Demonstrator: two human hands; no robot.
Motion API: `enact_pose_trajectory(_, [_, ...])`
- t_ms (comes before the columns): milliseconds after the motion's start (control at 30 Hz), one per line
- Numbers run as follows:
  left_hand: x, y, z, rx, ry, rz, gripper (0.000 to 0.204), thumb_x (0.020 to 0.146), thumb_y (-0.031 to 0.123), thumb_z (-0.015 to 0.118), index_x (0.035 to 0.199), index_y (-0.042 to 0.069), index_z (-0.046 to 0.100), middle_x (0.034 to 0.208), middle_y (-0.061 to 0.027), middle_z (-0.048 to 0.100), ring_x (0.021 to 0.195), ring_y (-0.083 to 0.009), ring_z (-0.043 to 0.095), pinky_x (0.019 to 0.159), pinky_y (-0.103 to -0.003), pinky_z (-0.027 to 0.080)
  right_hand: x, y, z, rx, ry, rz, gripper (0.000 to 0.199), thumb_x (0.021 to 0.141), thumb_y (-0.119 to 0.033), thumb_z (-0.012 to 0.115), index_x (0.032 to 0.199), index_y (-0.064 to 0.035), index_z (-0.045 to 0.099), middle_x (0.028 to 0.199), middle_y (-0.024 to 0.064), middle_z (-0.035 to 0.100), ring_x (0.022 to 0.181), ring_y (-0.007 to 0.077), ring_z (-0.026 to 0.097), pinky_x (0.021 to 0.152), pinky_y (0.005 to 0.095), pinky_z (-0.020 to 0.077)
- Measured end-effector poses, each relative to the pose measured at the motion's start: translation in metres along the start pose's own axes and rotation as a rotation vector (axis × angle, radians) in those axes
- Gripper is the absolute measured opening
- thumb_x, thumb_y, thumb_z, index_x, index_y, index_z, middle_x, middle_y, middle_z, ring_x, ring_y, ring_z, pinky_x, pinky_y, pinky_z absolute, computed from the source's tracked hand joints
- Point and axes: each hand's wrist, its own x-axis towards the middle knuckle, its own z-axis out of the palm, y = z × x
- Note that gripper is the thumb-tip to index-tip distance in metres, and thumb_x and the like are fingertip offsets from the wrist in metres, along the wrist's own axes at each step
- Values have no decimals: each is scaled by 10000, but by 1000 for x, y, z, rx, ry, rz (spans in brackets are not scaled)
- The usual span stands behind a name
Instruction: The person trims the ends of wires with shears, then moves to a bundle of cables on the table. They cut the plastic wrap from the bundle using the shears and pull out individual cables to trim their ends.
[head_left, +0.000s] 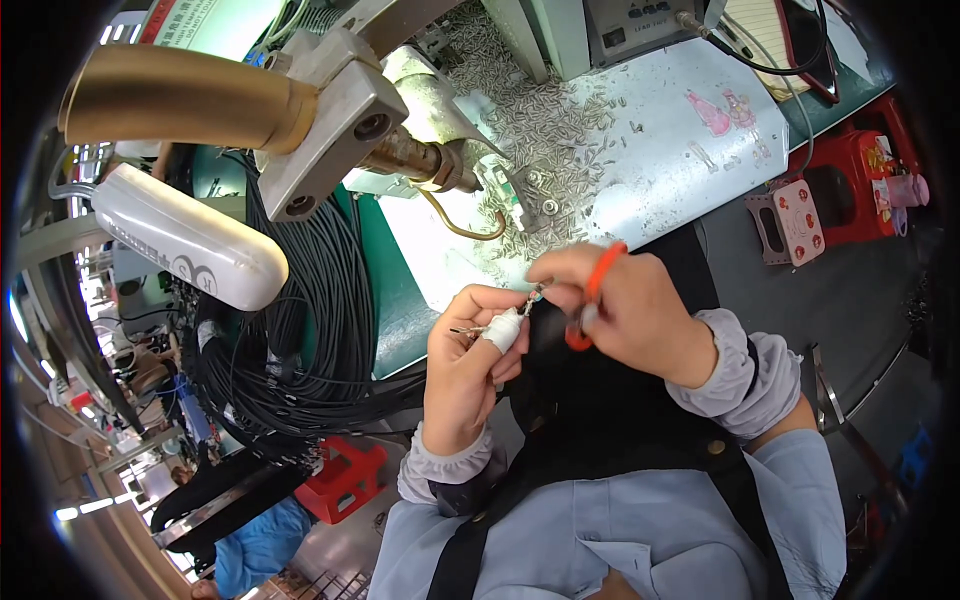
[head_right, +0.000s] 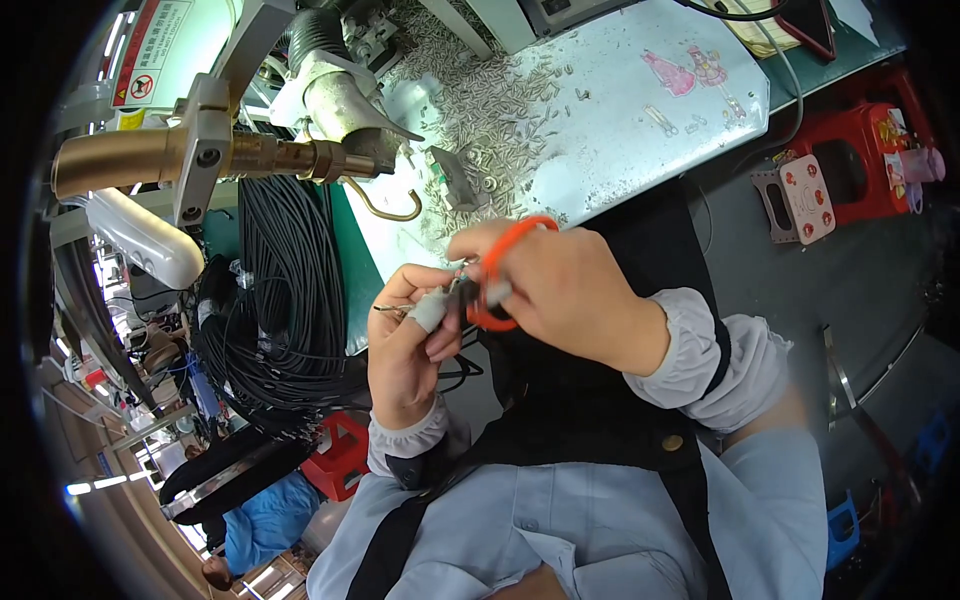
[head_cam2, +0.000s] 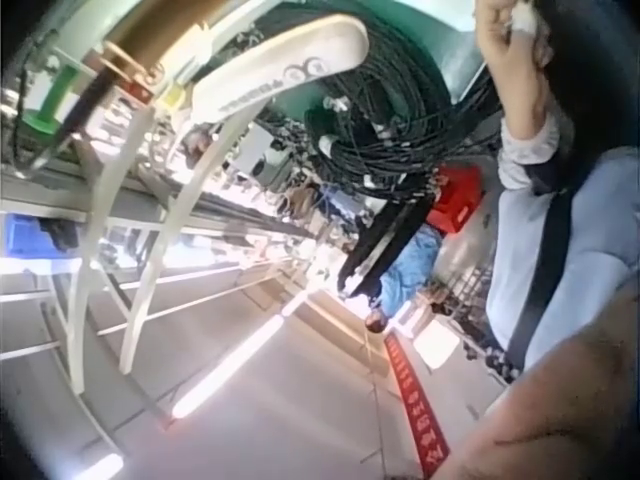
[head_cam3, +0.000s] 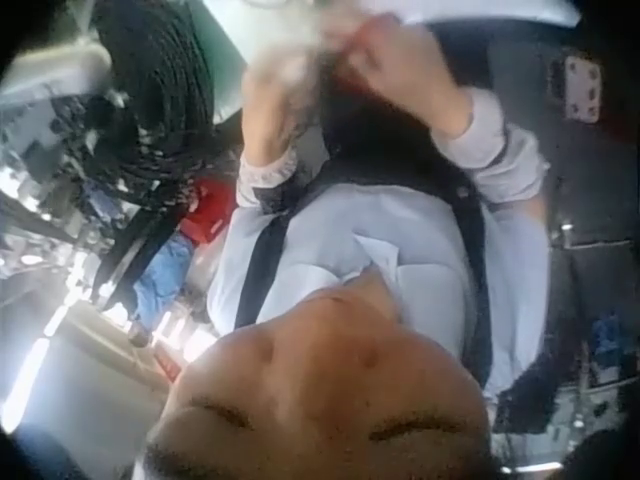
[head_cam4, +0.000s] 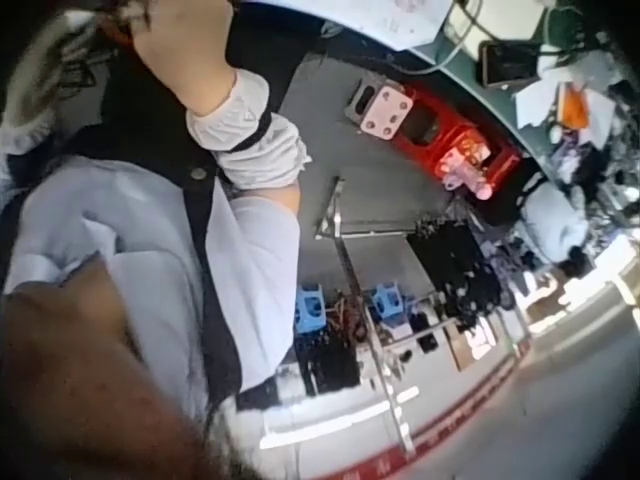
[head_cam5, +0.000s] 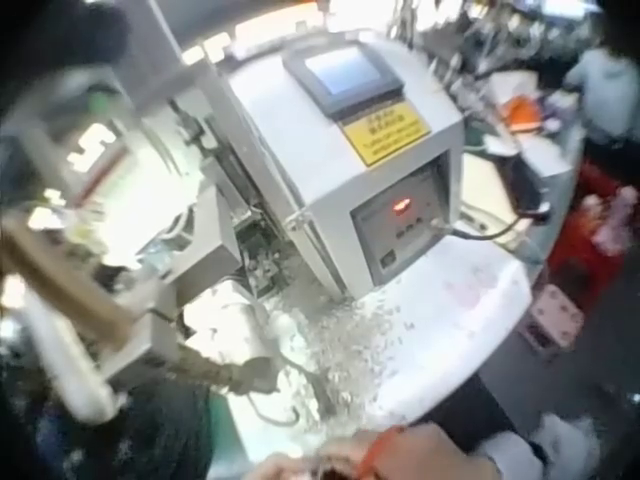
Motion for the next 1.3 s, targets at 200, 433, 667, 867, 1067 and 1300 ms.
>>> enact_pose_trajectory(200, [1, -3, 5, 10, 29, 35, 176, 803, -9, 496, 978, -19, 495, 734, -43, 541, 511, -44, 381, 460, -179, 297, -2, -16, -11, -597, -141, -405, 198, 716, 17, 587, 901, -49, 606, 665, 19, 556, 503, 120, 538, 438, 195, 393])
enact_pose_trajectory(433, [3, -14, 14, 494, 278, 566, 196, 721, -58, 595, 908, -14, 555, 715, -33, 548, 572, -46, 463, 502, -169, 339, -1, -8, 1, 103, 29, -51, 125, 767, -41, 590, 891, -54, 599, 669, 48, 567, 481, 140, 544, 419, 203, 386])
enact_pose_trajectory(667, [-1, -16, 11, 1038, 274, 747, 217, 708, -60, 619, 915, -16, 571, 691, -25, 545, 597, -46, 478, 537, -168, 366, -7, -16, 5, -425, 75, -251, 75, 810, -49, 550, 872, -7, 540, 697, 58, 593, 528, 124, 566, 462, 220, 427])
enact_pose_trajectory(867, [2, -14, 31, 819, 433, 619, 167, 717, -47, 626, 878, -15, 590, 724, -17, 562, 628, -45, 486, 569, -161, 377, 3, -9, -8, 69, -140, 164, 77, 810, -52, 550, 856, 3, 520, 674, 46, 565, 588, 113, 578, 487, 248, 452])
enact_pose_trajectory(1067, [1, -8, 18, 432, 269, 426, 152, 740, -36, 621, 886, -14, 585, 762, -12, 575, 685, -50, 505, 615, -161, 381, 5, -21, -12, 630, -80, 444, 133, 766, -114, 615, 791, -10, 536, 597, 52, 524, 532, 123, 566, 474, 262, 437])
enact_pose_trajectory(1300, [0, -8, 22, 457, 306, 526, 161, 733, -41, 621, 888, -17, 581, 771, -11, 570, 691, -49, 503, 621, -158, 378, -8, -20, -12, -283, -250, 166, 343, 732, -304, 661, 621, -27, 492, 470, 69, 488, 417, 250, 501, 425, 307, 404])
